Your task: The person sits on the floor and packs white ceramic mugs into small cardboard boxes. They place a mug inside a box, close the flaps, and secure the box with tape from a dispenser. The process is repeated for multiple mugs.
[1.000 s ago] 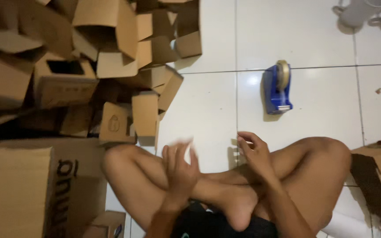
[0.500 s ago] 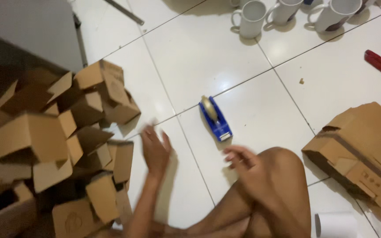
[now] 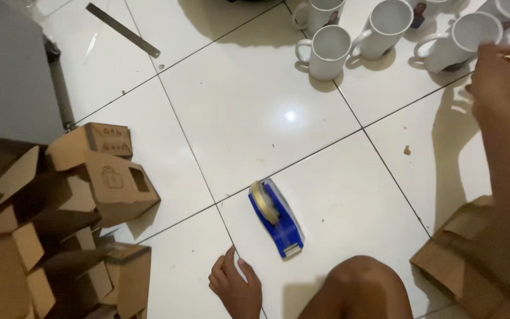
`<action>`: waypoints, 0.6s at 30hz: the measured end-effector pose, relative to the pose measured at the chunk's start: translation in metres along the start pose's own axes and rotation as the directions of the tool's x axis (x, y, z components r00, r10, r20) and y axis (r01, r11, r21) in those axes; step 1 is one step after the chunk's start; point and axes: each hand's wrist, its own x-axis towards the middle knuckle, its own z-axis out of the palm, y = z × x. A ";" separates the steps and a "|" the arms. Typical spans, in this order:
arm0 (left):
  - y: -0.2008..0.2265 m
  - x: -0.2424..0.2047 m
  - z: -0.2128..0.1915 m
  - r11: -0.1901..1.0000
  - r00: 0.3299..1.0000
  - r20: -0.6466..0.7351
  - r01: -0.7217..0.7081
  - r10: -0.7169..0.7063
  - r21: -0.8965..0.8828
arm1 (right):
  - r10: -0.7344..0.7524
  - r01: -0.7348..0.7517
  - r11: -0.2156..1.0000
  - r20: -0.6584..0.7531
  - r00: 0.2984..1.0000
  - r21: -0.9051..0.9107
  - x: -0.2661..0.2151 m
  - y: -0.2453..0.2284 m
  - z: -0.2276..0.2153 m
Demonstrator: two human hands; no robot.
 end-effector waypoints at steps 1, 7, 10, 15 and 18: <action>-0.002 -0.001 0.004 1.000 1.000 0.009 -0.002 0.002 0.003 | 0.006 -0.006 1.000 -0.002 1.000 -0.007 0.014 0.016 0.018; -0.006 -0.007 0.021 0.999 0.991 -0.134 0.031 -0.029 0.015 | 0.187 -0.211 0.963 0.144 0.972 0.168 -0.090 -0.058 0.056; -0.006 -0.004 0.020 0.999 0.992 -0.127 0.026 -0.024 0.018 | 0.245 -0.340 0.919 0.387 0.889 0.201 -0.096 -0.065 0.077; -0.008 -0.005 0.017 0.989 0.991 -0.003 0.136 -0.136 0.062 | 0.211 -0.335 0.853 0.323 0.923 0.400 -0.118 -0.039 0.074; -0.010 -0.006 0.020 0.994 0.994 -0.042 0.100 -0.098 0.048 | 0.184 -0.261 0.935 0.299 0.936 0.241 -0.171 -0.043 0.036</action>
